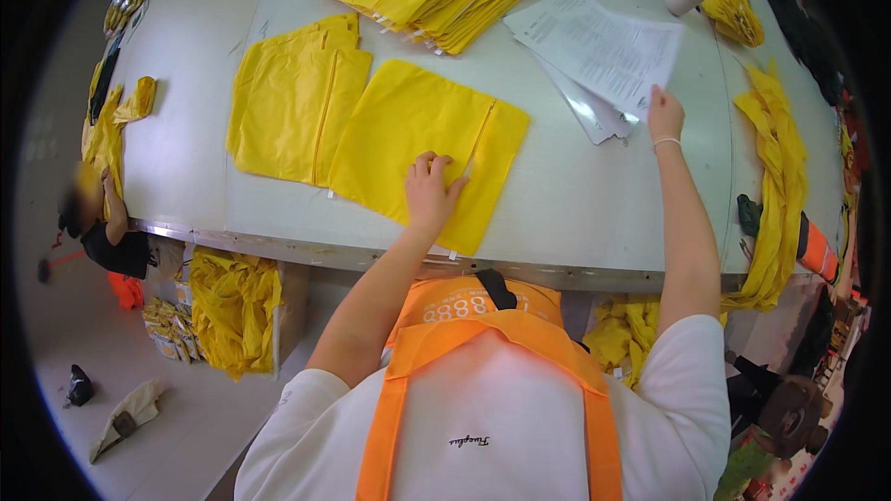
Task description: The person folds yellow shirts on a table, inserts a paper document into each folded shirt, and stacks them. Another person is visible in the background also folding shirts.
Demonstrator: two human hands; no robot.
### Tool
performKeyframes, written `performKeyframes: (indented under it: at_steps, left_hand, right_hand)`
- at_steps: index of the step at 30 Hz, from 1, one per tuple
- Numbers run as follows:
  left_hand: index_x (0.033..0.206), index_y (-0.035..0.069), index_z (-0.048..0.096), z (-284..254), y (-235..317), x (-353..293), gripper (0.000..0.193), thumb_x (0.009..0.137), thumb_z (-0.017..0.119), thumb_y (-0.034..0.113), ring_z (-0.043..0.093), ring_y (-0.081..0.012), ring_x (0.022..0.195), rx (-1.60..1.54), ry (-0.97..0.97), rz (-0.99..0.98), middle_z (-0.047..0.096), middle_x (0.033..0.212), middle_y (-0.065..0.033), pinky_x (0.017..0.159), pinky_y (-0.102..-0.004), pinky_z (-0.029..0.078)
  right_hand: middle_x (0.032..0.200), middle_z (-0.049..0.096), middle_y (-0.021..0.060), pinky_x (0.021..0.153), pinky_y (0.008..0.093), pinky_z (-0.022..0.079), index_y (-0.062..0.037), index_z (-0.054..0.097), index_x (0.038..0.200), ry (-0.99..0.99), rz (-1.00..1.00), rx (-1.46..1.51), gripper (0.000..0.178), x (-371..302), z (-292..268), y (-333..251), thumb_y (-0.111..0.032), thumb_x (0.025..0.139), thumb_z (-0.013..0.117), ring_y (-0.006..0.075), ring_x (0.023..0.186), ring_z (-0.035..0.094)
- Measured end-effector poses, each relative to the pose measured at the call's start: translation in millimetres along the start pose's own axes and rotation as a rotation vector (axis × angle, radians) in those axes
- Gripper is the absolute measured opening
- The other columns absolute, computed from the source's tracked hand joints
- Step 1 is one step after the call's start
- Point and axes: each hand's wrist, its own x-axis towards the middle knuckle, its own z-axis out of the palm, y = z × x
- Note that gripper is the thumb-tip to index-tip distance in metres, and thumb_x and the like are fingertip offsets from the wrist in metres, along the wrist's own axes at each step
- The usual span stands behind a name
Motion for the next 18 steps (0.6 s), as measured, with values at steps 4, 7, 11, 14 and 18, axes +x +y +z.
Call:
performKeyframes:
  at_steps: [4,7,11,14,18]
  left_hand:
    - [0.093,0.009,0.062,2.3,-11.9,-0.4,0.017,0.078,0.064,0.017,0.054,-0.0293,0.085,0.012,0.035,0.041,0.057,0.092,-0.0092,0.073,-0.0380,0.044]
    - [0.085,0.007,0.065,-9.3,-10.3,3.0,0.011,0.080,0.062,0.016,0.057,-0.0272,0.078,-0.027,0.018,0.010,0.059,0.080,-0.0080,0.067,-0.0361,0.046]
    - [0.081,0.006,0.065,-27.7,8.0,8.1,0.012,0.082,0.061,0.017,0.059,-0.0265,0.073,-0.150,0.037,-0.060,0.060,0.077,-0.0079,0.062,-0.0349,0.047]
    - [0.083,0.005,0.065,-36.1,19.2,4.6,0.012,0.082,0.062,0.016,0.059,-0.0279,0.071,-0.230,0.035,-0.011,0.061,0.078,-0.0097,0.061,-0.0343,0.047]
    - [0.084,0.002,0.065,-35.9,29.7,-6.1,0.011,0.081,0.063,0.012,0.060,-0.0297,0.069,-0.263,-0.007,0.076,0.062,0.079,-0.0130,0.061,-0.0338,0.047]
  right_hand:
    - [0.093,0.062,0.0045,0.075,0.0287,0.047,0.0027,0.060,0.101,0.105,0.282,1.180,0.024,-43.0,-24.0,20.5,-0.018,0.090,0.053,0.0149,0.088,0.059]
    - [0.103,0.062,0.0072,0.082,0.0281,0.046,0.0042,0.055,0.112,-0.250,0.411,1.286,0.028,-125.1,-65.3,18.3,-0.014,0.091,0.052,0.0157,0.095,0.057]
    - [0.103,0.062,0.0079,0.080,0.0277,0.047,0.0041,0.056,0.112,-0.701,0.502,0.961,0.028,-201.9,-71.3,81.4,-0.013,0.091,0.052,0.0154,0.092,0.059]
    - [0.102,0.063,0.0075,0.079,0.0263,0.047,0.0044,0.057,0.111,-0.697,0.516,0.968,0.026,-227.8,-63.1,92.5,-0.012,0.091,0.053,0.0136,0.089,0.059]
    - [0.099,0.063,0.0061,0.077,0.0254,0.046,0.0038,0.058,0.109,-0.495,0.442,1.076,0.025,-241.1,-25.1,63.9,-0.013,0.090,0.054,0.0110,0.085,0.058]
